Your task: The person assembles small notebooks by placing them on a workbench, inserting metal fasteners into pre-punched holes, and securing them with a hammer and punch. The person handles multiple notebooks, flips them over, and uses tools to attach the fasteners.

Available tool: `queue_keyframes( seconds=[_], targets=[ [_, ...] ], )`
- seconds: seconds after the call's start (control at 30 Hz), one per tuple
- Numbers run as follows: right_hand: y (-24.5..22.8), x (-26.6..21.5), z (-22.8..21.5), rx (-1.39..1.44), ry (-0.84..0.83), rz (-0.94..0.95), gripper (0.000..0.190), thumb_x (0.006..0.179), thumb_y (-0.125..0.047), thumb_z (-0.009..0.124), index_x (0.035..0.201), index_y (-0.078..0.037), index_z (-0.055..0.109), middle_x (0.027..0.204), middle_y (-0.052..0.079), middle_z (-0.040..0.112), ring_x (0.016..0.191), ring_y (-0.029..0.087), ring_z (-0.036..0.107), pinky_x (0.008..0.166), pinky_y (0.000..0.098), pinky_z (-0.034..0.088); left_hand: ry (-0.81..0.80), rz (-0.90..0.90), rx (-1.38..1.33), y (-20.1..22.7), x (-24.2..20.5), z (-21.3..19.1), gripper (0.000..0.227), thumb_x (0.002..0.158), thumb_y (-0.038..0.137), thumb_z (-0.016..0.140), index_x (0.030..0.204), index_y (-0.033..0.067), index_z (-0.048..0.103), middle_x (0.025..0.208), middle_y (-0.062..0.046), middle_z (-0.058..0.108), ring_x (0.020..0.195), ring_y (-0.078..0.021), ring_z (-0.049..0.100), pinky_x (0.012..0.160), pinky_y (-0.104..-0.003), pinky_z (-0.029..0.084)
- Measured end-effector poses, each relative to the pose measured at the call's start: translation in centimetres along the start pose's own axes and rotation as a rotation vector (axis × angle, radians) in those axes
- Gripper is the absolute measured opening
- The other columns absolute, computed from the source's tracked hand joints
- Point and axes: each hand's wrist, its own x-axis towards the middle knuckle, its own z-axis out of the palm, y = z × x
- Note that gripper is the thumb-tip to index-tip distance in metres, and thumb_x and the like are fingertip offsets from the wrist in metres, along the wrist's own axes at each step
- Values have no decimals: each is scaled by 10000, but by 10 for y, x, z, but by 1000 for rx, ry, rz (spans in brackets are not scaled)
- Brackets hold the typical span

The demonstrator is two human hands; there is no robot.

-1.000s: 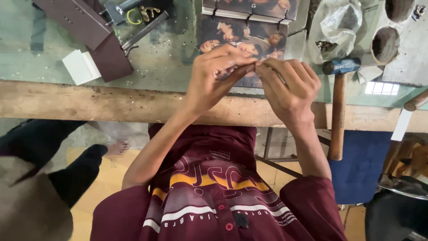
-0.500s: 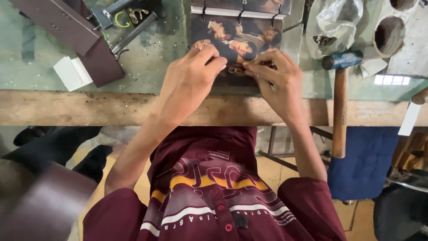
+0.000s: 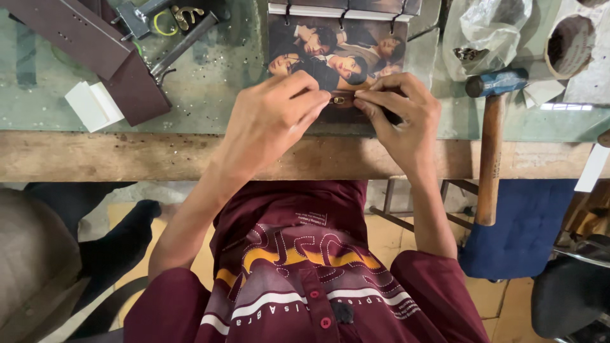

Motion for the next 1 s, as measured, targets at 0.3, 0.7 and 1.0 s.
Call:
queue_keyframes(
  seconds=[0.3,0.7,1.0],
  targets=[
    [-3,1,-2,-5,-18,-4,210,892,10,838,1078,-58,768,1077,89,664,1037,245,677,905,357,543,-5,25,37,1,2,4,139,936,65,778,1069,77,742,1003,-8,643,835,-196,651,698,-341,539],
    [-2,-1,16,-173,53,-81,164,989,28,749,1122,-38,681,1084,115,627,996,320,594,885,418,478,-17,-21,-5,-9,3,7,141,986,72,781,1105,94,708,1056,-8,654,869,-198,675,736,-332,547],
    [4,-7,18,-127,72,-39,189,971,41,810,1121,-51,744,1073,88,650,939,251,625,810,349,499,-43,2,-60,-16,-4,5,182,1010,140,771,1188,139,738,1098,4,637,871,-184,642,737,-328,524]
  ],
)
